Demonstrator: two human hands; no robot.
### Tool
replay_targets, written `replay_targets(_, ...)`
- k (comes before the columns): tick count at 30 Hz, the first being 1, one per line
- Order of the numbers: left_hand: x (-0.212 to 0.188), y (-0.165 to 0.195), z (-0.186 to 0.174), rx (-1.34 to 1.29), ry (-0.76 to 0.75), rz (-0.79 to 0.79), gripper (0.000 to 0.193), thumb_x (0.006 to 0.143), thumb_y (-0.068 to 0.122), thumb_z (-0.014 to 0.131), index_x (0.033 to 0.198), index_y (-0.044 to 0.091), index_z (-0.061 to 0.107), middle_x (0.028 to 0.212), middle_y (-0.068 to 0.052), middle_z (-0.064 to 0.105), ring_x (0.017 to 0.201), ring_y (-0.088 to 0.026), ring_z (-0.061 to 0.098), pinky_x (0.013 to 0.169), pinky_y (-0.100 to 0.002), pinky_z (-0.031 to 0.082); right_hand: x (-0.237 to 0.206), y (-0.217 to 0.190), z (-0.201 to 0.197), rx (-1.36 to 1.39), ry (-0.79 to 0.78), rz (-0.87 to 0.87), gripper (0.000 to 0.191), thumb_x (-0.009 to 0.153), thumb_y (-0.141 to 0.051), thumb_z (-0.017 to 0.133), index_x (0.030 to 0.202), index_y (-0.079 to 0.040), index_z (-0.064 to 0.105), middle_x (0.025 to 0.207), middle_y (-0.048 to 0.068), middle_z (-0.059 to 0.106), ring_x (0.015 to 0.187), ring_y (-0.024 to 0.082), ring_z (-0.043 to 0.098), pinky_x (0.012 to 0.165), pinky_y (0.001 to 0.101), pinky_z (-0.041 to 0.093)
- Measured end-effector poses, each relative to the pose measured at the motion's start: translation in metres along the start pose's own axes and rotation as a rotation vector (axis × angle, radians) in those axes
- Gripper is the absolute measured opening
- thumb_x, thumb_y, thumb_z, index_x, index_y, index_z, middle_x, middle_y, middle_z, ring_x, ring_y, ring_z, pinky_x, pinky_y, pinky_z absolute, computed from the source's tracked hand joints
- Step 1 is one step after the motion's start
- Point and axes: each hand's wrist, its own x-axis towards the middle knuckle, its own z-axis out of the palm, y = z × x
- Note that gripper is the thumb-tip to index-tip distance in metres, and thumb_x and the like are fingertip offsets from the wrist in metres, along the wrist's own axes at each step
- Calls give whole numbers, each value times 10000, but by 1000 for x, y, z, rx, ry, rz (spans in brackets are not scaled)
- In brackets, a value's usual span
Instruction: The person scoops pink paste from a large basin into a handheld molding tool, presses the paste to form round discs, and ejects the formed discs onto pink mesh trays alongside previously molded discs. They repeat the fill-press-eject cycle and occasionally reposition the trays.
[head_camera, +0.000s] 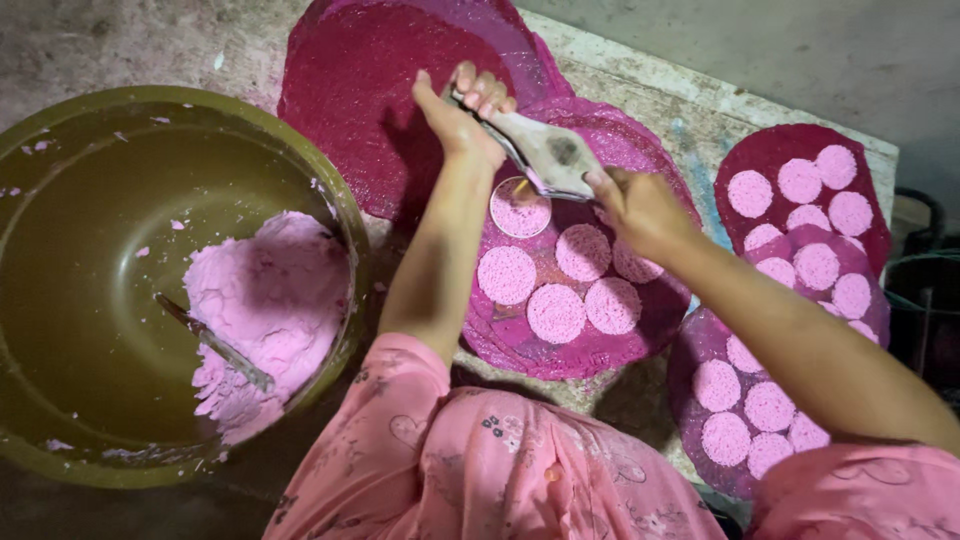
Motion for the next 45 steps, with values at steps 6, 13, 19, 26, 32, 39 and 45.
replay_targets(6, -4, -7, 15, 68, 161, 22, 595, 934, 662, 261, 611, 174, 368, 491, 47, 317, 409, -119, 269, 458, -334, 271, 0, 2, 1, -1, 18, -13, 542, 1065, -472, 417, 1115, -12, 698, 769, 258, 662, 745, 445, 652, 751, 539, 493)
replay_targets(13, -12, -2, 26, 218, 59, -147, 637, 971, 621, 212, 859, 81, 532, 696, -39, 506, 624, -186, 494, 628, -367, 448, 4, 21, -4, 137, 43, -4, 546, 1052, -482, 427, 1047, -3, 690, 708, 178, 644, 663, 304, 616, 672, 468, 491)
replay_targets(19, -56, -7, -20, 1151, 134, -486, 993, 959, 822, 115, 1498, 58, 450, 836, -63, 570, 554, -83, 401, 483, -260, 305, -11, 32, 10, 203, 141, -63, 590, 1069, -521, 417, 925, 1, 650, 651, 94, 599, 625, 218, 575, 623, 431, 467)
replay_targets(26, -80, 1, -47, 1424, 59, -68, 694, 1023, 590, 371, 1509, 101, 453, 1114, -87, 797, 495, -120, 475, 501, -289, 442, -10, 28, 26, 295, 390, -73, 614, 1123, -518, 396, 837, -7, 584, 619, 72, 506, 581, 192, 496, 565, 397, 414)
replay_targets(32, -113, 7, -59, 2270, -330, 474, 505, 891, 144, 626, 1389, 219, 665, 1319, -71, 651, 1131, -286, 624, 908, -382, 545, -24, 42, 43, 574, 423, 1, 582, 1099, -534, 319, 850, -77, 579, 602, 10, 524, 509, 128, 504, 462, 311, 387)
replay_targets(39, -113, 0, -68, 2463, -476, 420, 534, 865, 175, 695, 1387, 272, 630, 1570, -116, 380, 1375, -370, 365, 1125, -523, 361, -56, 70, 74, 786, 494, 2, 672, 1081, -640, 253, 866, -78, 551, 631, 4, 529, 492, 112, 486, 438, 279, 384)
replay_targets(45, -103, -14, -77, 2342, -414, 292, 1061, 711, 324, 891, 1569, 100, 310, 1505, -187, 386, 1366, -385, 345, 1122, -557, 248, -87, 99, 98, 982, 627, 83, 735, 1069, -699, 258, 869, -52, 545, 617, 23, 502, 482, 122, 474, 439, 278, 368)
